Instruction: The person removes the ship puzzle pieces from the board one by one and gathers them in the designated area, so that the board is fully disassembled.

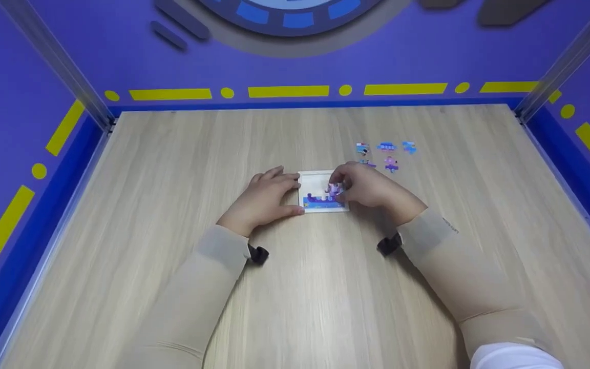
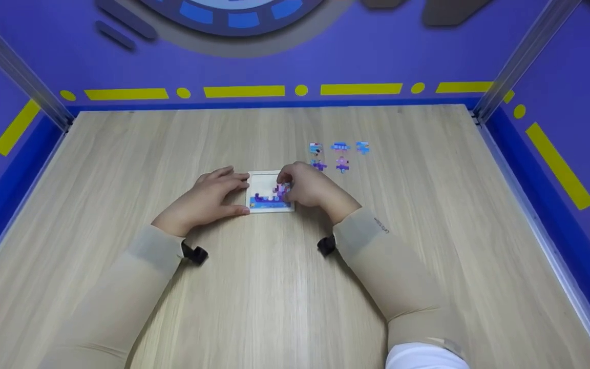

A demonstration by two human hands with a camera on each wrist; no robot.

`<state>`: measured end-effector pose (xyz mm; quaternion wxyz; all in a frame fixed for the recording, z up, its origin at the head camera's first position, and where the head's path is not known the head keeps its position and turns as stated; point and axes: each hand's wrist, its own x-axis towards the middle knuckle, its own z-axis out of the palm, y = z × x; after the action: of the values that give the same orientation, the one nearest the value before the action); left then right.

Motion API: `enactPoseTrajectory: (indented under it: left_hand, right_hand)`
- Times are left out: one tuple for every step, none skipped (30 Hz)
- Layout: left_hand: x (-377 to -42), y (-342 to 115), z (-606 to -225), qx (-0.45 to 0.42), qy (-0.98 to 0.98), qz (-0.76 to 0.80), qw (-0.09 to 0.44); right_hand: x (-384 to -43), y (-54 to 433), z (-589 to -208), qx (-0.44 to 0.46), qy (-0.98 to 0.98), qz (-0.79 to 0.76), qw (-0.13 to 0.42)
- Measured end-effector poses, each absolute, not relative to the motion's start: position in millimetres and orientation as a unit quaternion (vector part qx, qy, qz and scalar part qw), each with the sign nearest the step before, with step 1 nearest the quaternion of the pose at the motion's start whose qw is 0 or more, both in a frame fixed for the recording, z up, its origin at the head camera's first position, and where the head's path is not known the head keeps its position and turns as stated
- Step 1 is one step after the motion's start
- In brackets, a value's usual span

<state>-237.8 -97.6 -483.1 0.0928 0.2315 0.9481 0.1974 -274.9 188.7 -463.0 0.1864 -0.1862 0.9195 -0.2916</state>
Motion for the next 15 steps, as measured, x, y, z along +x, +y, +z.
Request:
enactPoseTrajectory:
  left_hand:
    - [-237.7, -97.6, -483.5, 0.231, 0.948, 0.198, 0.092]
    - [-237.8, -97.6, -484.0, 0.231, 0.948, 0.199, 0.092]
    - [-237.8, -97.5, -484.2, 0.231, 0.948, 0.199, 0.091]
    - [-237.8, -97.5, -484.5, 0.231, 0.948, 0.199, 0.09]
    - [-237.8, -97.4, -484.6, 0.231, 0.948, 0.199, 0.09]
    - [-237.7, -97.4, -484.8, 0.232, 0.948, 0.199, 0.09]
    - [-237.7, -97.4, -484.9, 0.232, 0.948, 0.198, 0.09]
    - [-237.7, -97.4, -484.9, 0.233, 0.948, 0.199, 0.09]
    - [-237.7, -97.4, -484.9, 0.233, 0.948, 0.199, 0.09]
    - [-237.7, -97.5, -485.0, 0.233, 0.948, 0.199, 0.09]
    - [-237.7, -97.5, -485.3, 0.233, 0.948, 0.198, 0.09]
    - [-237.7, -97.6, -485.4, 0.232, 0.948, 0.198, 0.09]
    - [-237.6, -97.8, -485.5, 0.232, 0.948, 0.198, 0.09]
    - [-237.6, -97.8, -485.5, 0.232, 0.948, 0.197, 0.09]
    - [-237.6, -97.9, -485.6, 0.231, 0.949, 0.196, 0.09]
  right_hand:
    - [-274.7, 188.8, -463.3, -0.185, 0.919, -0.294, 0.187]
    - [-274.6, 189.0, -463.5, -0.183, 0.918, -0.298, 0.188]
    - [-274.4, 189.1, -463.6, -0.183, 0.917, -0.301, 0.189]
    - [-274.3, 189.3, -463.8, -0.182, 0.916, -0.303, 0.189]
    - [-274.1, 189.4, -463.9, -0.181, 0.915, -0.307, 0.191]
    - [-274.0, 189.6, -464.1, -0.181, 0.914, -0.309, 0.191]
    - [-273.9, 189.8, -464.2, -0.182, 0.913, -0.311, 0.192]
    - [-273.9, 190.0, -464.3, -0.183, 0.912, -0.313, 0.192]
    - [-273.9, 190.2, -464.5, -0.185, 0.911, -0.314, 0.192]
    - [-273.9, 190.4, -464.7, -0.187, 0.91, -0.315, 0.191]
    - [-274.1, 190.5, -464.8, -0.19, 0.91, -0.316, 0.191]
    - [-274.2, 190.5, -464.8, -0.192, 0.909, -0.316, 0.19]
    - [-274.4, 190.4, -464.8, -0.194, 0.909, -0.317, 0.19]
    - [-274.7, 190.3, -464.8, -0.195, 0.909, -0.316, 0.19]
    - [-275.0, 190.3, -464.7, -0.196, 0.909, -0.315, 0.189]
